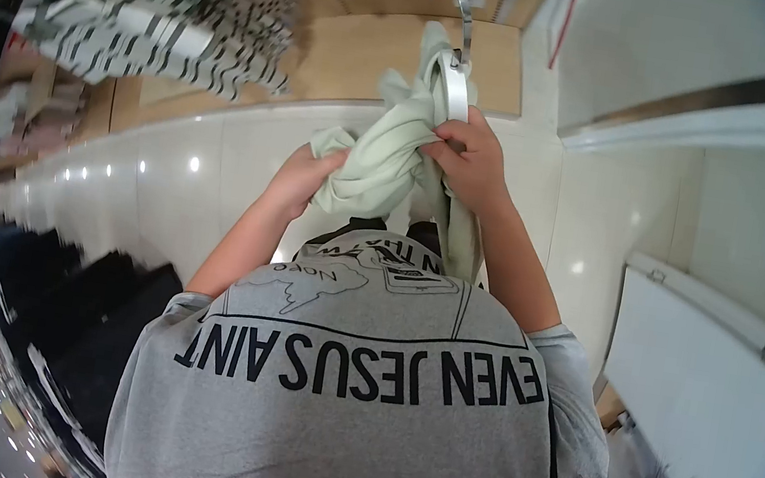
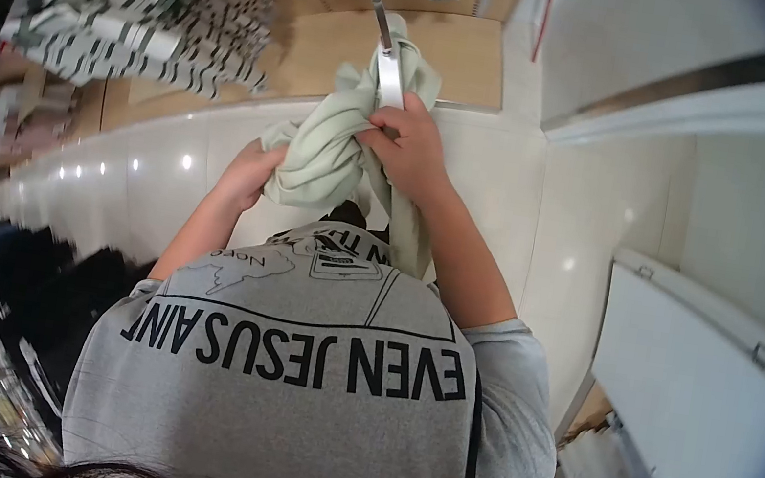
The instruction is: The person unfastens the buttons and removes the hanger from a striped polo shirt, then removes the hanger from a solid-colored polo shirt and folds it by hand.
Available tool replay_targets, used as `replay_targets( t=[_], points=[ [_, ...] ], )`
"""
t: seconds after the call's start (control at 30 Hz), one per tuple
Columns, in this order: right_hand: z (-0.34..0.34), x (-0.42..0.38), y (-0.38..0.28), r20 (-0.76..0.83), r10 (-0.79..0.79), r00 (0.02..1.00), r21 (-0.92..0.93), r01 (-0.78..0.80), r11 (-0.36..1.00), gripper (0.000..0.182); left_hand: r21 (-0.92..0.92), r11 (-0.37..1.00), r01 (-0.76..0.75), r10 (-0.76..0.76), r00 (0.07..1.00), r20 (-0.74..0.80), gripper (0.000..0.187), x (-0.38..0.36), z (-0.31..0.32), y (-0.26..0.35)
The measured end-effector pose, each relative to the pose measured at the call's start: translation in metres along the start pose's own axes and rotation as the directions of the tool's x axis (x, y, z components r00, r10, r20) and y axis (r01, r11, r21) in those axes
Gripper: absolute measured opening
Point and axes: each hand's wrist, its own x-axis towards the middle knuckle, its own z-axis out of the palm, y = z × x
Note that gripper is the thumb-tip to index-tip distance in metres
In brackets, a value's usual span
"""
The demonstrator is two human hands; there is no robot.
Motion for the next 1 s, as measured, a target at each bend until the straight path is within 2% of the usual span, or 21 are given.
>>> replay_targets(
  t=[0.03,0.1,0.17,0.2,0.3,0.33,0.43,0.53,0.57,0.63,0.73,0.83,0.87,0.97,1.0],
  points=[
    [0.011,0.003,-0.004,0.033,-0.049,0.998,0.009,0.048,0.999,0.014,0.173,0.982,-0.076,0.1,0.985,-0.138,0.049,0.001,-0.012,-0.012],
    [0.033,0.01,-0.014,0.09,-0.152,0.984,0.027,0.15,0.988,0.013,0.519,0.846,-0.122,0.336,0.877,-0.343,0.058,0.002,-0.037,-0.035],
    [0.055,0.015,-0.021,0.171,-0.223,0.96,0.011,0.225,0.974,0.013,0.436,0.786,-0.438,0.529,0.842,-0.107,0.066,-0.016,-0.047,-0.024],
    [0.067,0.017,-0.026,0.208,-0.257,0.944,0.004,0.262,0.965,0.013,0.369,0.724,-0.583,0.625,0.781,0.007,0.07,-0.027,-0.051,-0.016],
    [0.1,0.02,-0.055,0.323,-0.2,0.925,-0.094,0.242,0.966,0.013,0.404,0.675,-0.617,0.495,0.785,0.371,0.072,-0.051,-0.053,0.0],
    [0.111,0.022,-0.066,0.344,-0.186,0.921,-0.064,0.22,0.973,0.012,0.392,0.799,-0.455,0.412,0.89,0.194,0.064,-0.063,-0.052,0.003],
    [0.143,0.031,-0.082,0.435,-0.139,0.89,-0.14,0.219,0.966,0.014,0.231,0.927,-0.296,0.306,0.952,-0.01,0.053,-0.062,-0.085,-0.006],
    [0.167,0.045,-0.085,0.338,-0.377,0.862,-0.016,0.405,0.914,0.012,0.105,0.874,-0.475,0.486,0.866,-0.121,0.043,-0.065,-0.131,-0.019],
    [0.172,0.05,-0.086,0.324,-0.337,0.884,-0.032,0.366,0.93,0.012,-0.05,0.879,-0.474,0.46,0.871,-0.172,0.042,-0.064,-0.152,-0.03],
    [0.182,0.06,-0.09,0.294,-0.257,0.921,-0.061,0.287,0.956,0.011,-0.348,0.816,-0.461,0.389,0.884,-0.258,0.041,-0.066,-0.201,-0.051],
    [0.203,0.074,-0.095,0.232,-0.216,0.948,-0.146,0.253,0.956,0.011,-0.684,0.587,-0.433,0.377,0.894,-0.242,0.045,-0.085,-0.256,-0.07],
    [0.226,0.086,-0.102,0.266,-0.239,0.934,-0.096,0.272,0.958,0.012,-0.867,0.454,-0.207,0.293,0.953,-0.074,0.047,-0.1,-0.288,-0.087],
    [0.235,0.089,-0.104,0.297,-0.256,0.92,-0.07,0.288,0.955,0.011,-0.833,0.518,-0.192,0.205,0.974,-0.097,0.045,-0.103,-0.292,-0.091],
    [0.262,0.094,-0.1,0.433,-0.19,0.881,0.027,0.198,0.98,0.01,-0.723,0.685,-0.087,-0.068,0.981,-0.183,0.044,-0.111,-0.29,-0.097],
    [0.271,0.095,-0.102,0.477,-0.189,0.858,0.064,0.18,0.982,0.01,-0.531,0.847,-0.037,-0.023,0.994,-0.105,0.046,-0.111,-0.291,-0.098]
  ],
)
